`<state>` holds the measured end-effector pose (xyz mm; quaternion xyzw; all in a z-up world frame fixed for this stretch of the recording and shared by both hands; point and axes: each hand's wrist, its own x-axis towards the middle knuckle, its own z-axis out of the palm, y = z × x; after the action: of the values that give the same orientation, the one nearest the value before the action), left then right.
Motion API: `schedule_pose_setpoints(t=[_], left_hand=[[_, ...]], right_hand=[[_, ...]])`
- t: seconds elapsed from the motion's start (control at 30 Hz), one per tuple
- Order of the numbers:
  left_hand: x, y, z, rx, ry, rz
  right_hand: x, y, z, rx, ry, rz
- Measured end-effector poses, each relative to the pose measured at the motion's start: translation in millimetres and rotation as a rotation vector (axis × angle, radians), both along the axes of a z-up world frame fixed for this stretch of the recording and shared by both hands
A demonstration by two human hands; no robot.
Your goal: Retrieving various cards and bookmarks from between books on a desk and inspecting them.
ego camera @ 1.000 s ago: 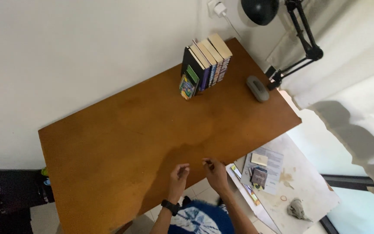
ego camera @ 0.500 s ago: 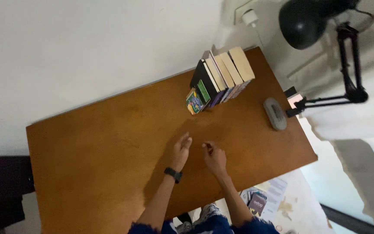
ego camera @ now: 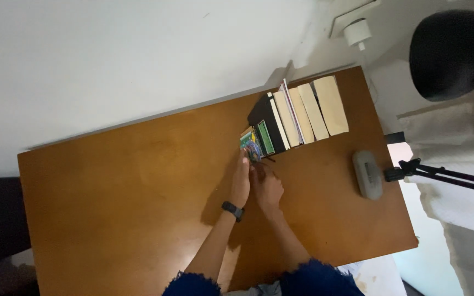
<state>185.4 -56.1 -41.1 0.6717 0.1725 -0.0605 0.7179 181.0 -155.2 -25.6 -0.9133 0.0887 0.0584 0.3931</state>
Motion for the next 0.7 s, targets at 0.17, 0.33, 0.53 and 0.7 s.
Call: schedule_pose_setpoints(t=[0.17, 0.33, 0.53, 0.7], left_hand=[[-11, -2, 23, -0.043, -0.047, 0.086], [-15, 5, 17, 0.078, 0.078, 0.079], [-30, 22, -14, 0.381, -0.093, 0.063], [-50, 33, 11, 0.147, -0.010, 0.024]], right_hand=[[3, 1, -44, -0.168, 0.030, 0.002], [0, 1, -39, -0.179, -0.112, -0.031], [-17, -9, -24, -0.118, -0.143, 0.078], [-40, -12, 10, 0.076, -0.187, 0.105]])
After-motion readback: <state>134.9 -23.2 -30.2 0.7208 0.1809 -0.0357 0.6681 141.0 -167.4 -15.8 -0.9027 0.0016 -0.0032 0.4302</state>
